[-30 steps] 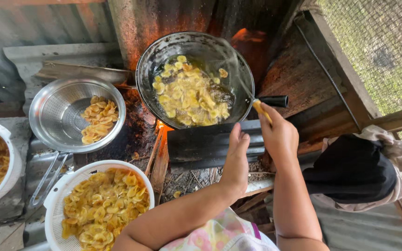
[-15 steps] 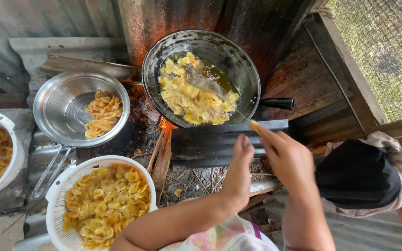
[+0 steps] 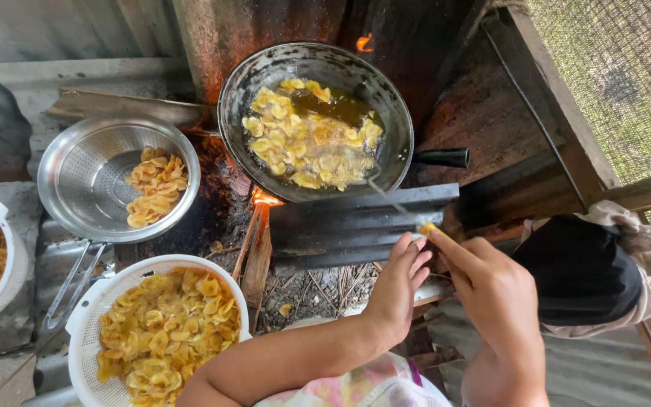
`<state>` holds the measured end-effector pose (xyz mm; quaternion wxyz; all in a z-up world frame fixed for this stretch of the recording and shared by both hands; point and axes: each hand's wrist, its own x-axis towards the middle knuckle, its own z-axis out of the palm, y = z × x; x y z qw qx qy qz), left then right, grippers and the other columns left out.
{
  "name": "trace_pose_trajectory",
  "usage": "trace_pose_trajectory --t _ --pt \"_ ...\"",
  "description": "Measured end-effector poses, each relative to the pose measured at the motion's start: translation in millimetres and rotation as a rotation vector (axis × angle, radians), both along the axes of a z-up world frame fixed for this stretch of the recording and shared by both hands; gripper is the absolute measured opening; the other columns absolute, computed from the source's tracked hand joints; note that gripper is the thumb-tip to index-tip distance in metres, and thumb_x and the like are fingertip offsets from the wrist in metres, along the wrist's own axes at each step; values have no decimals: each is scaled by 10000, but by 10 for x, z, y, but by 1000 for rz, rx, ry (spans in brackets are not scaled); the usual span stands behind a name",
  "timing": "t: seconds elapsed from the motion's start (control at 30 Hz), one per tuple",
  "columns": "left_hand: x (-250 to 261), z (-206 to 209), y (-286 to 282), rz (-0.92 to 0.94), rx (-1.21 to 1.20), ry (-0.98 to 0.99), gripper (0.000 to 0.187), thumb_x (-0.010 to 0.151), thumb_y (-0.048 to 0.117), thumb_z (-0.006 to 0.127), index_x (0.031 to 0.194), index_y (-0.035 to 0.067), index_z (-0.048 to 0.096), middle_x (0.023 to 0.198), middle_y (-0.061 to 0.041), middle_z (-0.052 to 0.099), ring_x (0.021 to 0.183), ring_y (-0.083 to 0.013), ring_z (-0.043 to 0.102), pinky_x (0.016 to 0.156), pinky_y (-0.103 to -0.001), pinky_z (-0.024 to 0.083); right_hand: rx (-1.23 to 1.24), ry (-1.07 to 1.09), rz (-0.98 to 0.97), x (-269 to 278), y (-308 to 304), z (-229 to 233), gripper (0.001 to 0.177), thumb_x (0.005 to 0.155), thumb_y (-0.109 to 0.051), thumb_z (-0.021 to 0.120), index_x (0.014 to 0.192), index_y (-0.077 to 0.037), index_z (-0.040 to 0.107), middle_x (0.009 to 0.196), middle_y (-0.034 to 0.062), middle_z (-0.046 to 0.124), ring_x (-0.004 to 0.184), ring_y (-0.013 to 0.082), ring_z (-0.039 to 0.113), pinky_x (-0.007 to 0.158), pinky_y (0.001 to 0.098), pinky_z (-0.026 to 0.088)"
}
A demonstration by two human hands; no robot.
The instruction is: The person removes fried banana chips from a pan of oil using a skimmer and transfers them into a metal strainer. They then drop more sliced bananas into the hot oil by hand and stir them with the skimmer.
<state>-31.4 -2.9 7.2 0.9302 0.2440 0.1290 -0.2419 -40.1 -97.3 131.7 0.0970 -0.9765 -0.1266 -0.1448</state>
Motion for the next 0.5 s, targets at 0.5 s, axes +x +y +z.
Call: trace_pose_trajectory --t 0.5 --pt "87 345 92 -4 -36 -63 728 1019 347 536 1613 61 228 1524 -85 478 1351 -190 524 1124 -326 408 -262 144 -13 185 -103 253 575 758 -176 730 1289 -396 708 712 49 614 634 281 655 565 423 514"
